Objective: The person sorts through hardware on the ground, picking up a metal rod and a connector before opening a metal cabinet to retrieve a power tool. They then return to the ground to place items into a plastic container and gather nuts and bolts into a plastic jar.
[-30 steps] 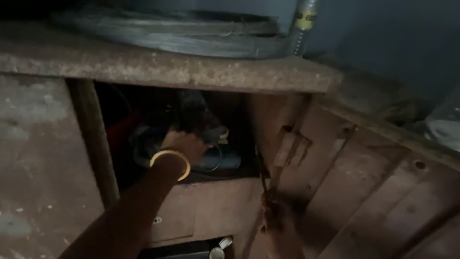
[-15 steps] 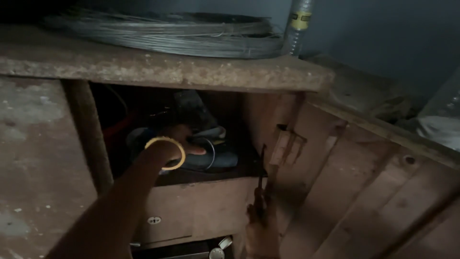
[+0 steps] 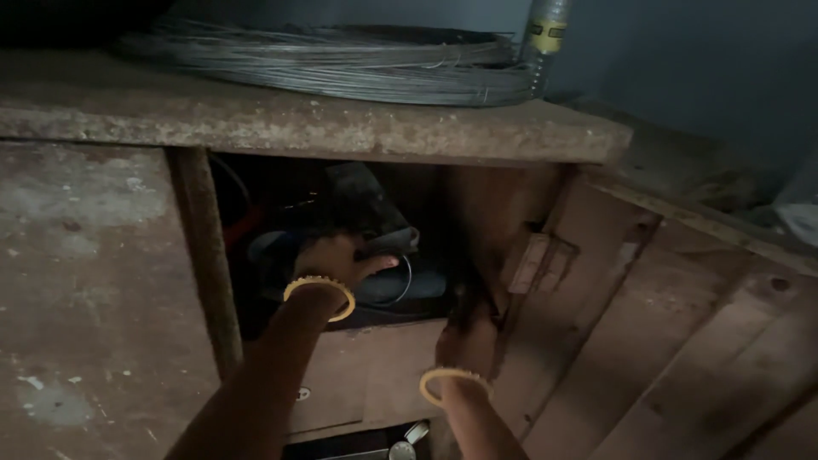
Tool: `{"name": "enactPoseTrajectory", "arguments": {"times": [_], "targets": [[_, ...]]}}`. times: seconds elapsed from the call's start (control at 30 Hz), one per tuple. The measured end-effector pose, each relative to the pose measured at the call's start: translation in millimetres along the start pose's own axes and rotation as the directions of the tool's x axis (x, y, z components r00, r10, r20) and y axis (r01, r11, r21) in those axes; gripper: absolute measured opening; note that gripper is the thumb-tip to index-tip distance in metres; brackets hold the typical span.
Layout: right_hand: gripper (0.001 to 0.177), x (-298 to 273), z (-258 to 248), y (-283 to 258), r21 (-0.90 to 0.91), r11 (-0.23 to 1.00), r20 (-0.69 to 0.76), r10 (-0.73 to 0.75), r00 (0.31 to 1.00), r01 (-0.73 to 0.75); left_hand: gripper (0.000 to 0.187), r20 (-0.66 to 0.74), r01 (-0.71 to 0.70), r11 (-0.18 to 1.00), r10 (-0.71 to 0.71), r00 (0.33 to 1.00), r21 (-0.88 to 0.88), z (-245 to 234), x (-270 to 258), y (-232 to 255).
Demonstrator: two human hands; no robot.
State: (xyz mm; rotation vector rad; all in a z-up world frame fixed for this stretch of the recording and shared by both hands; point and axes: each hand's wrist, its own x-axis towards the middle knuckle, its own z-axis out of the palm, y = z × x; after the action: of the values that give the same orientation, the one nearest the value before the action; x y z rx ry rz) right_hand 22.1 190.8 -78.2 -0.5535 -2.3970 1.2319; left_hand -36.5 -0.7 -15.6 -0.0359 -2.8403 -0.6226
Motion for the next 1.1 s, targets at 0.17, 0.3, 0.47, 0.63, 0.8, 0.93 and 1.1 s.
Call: {"name": "enactPoseTrajectory", "arguments": {"times": [0.17,0.3,0.47,0.63,0.8,0.93,1.1], "targets": [[0.041,40.6,36.3,40.9,0.195,0.918,-0.156,-0.319,0.935,0.346,0.075,-0.018,0.016,0.999,-0.015,1.000,0.028,5.7,-0.2,-1.7],[0.031,42.2,36.7,34.9,0.103,0.972,-0.130,-0.196,0.972,0.210,0.070,-0.061,-0.040,0.999,0.042,0.997,0.034,8.7,0.8,-5.9],[0.032,33.8,33.5,18.5,0.066,0.995,-0.158,-0.061,0.985,0.072,0.067,-0.087,-0.071,0.997,0.074,0.994,0.028,9.8,-0.5,-4.6],[0.032,38.3,40.7,24.0,0.022,1.000,-0.179,-0.002,0.984,0.006,0.059,-0.108,-0.043,0.999,0.046,0.993,0.032,15.8,1.4,-9.0],[0.028,44.3,43.3,27.3,0.001,0.998,-0.140,-0.055,0.989,0.055,0.051,-0.138,-0.082,0.996,0.088,0.987,0.043,18.9,3.3,-14.3],[0.041,29.4,39.5,32.7,-0.094,0.986,-0.115,-0.148,0.982,0.137,0.047,-0.072,-0.083,0.993,0.089,0.993,0.082,15.5,1.7,-12.8],[0.075,4.6,27.0,29.9,-0.439,0.799,0.000,-0.458,0.889,0.411,0.046,-0.075,-0.117,0.979,0.131,0.988,0.169,25.2,2.1,-15.1]]}}
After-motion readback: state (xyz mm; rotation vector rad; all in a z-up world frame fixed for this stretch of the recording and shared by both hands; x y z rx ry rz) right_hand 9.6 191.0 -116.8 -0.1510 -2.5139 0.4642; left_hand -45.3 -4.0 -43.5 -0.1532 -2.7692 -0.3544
